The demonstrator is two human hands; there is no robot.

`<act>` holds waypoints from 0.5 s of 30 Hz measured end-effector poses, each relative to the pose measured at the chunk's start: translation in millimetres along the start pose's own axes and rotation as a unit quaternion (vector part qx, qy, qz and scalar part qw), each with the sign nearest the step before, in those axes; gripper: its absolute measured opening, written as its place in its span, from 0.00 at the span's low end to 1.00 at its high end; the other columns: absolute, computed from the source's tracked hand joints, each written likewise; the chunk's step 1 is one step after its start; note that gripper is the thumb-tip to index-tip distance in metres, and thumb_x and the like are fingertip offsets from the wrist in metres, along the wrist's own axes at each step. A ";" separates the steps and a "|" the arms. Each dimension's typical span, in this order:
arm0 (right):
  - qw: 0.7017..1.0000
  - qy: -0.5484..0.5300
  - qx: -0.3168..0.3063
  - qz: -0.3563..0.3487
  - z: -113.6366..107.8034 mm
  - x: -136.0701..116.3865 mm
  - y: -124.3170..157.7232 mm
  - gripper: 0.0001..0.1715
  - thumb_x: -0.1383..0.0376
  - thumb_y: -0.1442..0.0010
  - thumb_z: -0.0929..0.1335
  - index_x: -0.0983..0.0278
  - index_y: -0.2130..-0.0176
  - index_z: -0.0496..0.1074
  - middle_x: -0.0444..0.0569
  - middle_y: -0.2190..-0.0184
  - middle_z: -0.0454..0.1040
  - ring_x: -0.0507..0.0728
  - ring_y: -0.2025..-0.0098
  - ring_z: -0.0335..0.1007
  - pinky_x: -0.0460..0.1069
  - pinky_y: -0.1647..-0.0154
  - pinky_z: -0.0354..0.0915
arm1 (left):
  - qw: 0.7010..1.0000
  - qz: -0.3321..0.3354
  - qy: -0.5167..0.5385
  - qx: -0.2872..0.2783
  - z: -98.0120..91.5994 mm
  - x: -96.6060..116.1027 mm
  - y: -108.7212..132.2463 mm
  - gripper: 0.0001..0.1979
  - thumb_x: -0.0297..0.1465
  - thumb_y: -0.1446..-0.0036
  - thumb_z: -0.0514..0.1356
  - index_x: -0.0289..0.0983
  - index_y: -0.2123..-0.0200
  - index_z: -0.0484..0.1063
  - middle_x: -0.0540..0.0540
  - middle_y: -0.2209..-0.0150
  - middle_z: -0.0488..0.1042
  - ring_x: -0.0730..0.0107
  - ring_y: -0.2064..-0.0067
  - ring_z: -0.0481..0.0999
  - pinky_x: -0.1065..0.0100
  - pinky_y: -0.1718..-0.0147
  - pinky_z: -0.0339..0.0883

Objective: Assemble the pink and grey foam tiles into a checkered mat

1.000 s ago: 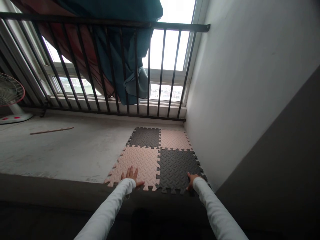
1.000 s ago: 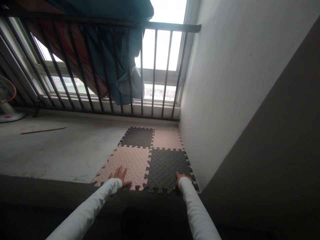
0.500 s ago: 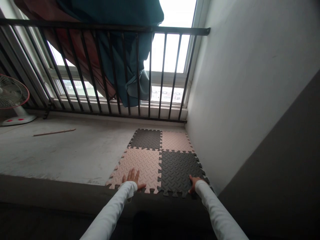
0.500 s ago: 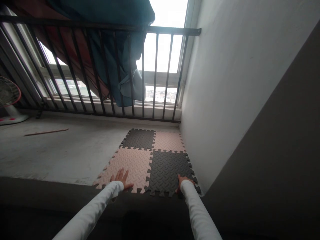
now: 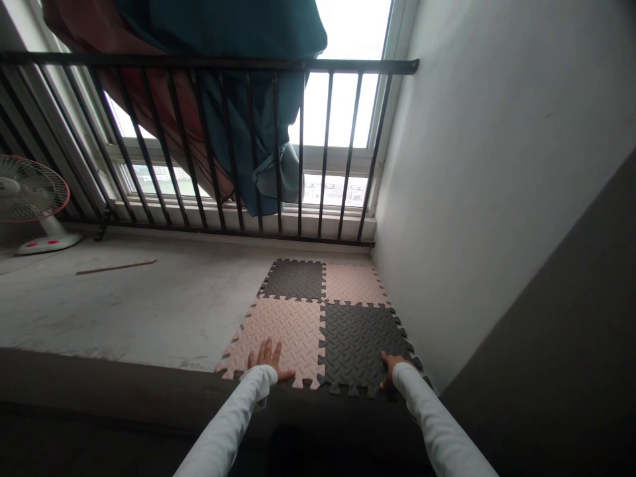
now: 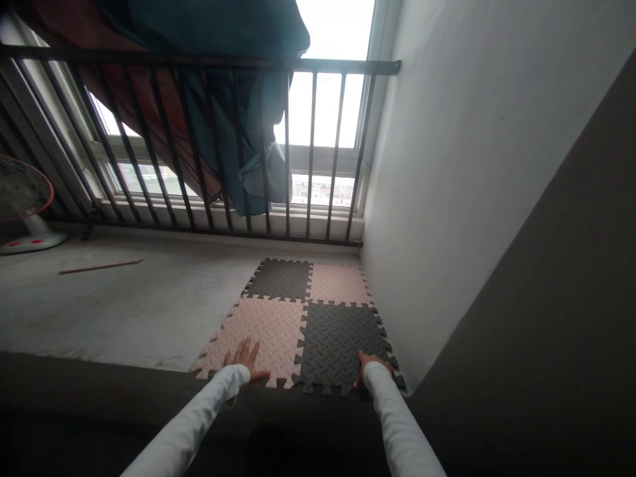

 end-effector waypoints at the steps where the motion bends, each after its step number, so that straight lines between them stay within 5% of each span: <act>1: 1.000 0.010 -0.018 0.012 -1.9 -1.5 3.0 0.58 0.62 0.76 0.74 0.54 0.45 0.53 0.55 0.47 0.60 0.67 0.48 0.57 0.63 0.52 0.57 | 1.000 0.001 0.001 0.005 0.1 -0.6 1.8 0.47 0.55 0.63 0.49 0.42 0.42 0.37 0.45 0.38 0.29 0.60 0.39 0.28 0.48 0.46 0.26; 5: 0.998 0.026 -0.042 0.027 -8.1 -5.7 11.4 0.57 0.61 0.72 0.73 0.54 0.44 0.49 0.53 0.45 0.57 0.66 0.46 0.55 0.62 0.50 0.55 | 0.996 0.074 -0.004 0.040 2.6 0.0 17.0 0.40 0.47 0.61 0.55 0.44 0.43 0.47 0.44 0.38 0.39 0.57 0.39 0.36 0.50 0.45 0.31; 9: 0.999 0.010 -0.035 0.020 -10.4 -6.5 14.0 0.56 0.63 0.73 0.73 0.54 0.45 0.53 0.53 0.46 0.58 0.67 0.47 0.55 0.63 0.50 0.55 | 0.979 0.159 -0.049 0.116 8.5 8.2 35.2 0.20 0.35 0.55 0.54 0.42 0.55 0.66 0.42 0.47 0.61 0.59 0.46 0.57 0.58 0.50 0.51; 15: 0.999 0.012 -0.028 0.019 -12.0 -7.7 18.3 0.59 0.62 0.76 0.74 0.54 0.45 0.52 0.52 0.46 0.59 0.66 0.47 0.56 0.61 0.50 0.56 | 0.993 0.078 -0.055 0.071 2.8 23.8 39.5 0.23 0.29 0.51 0.51 0.36 0.49 0.58 0.35 0.53 0.66 0.59 0.53 0.67 0.60 0.58 0.61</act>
Point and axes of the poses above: each hand's wrist, its own y-axis away from the middle knuckle, its own z-axis out of the palm, x = y × z, the point moved 2 cm from there along -y, towards the middle knuckle
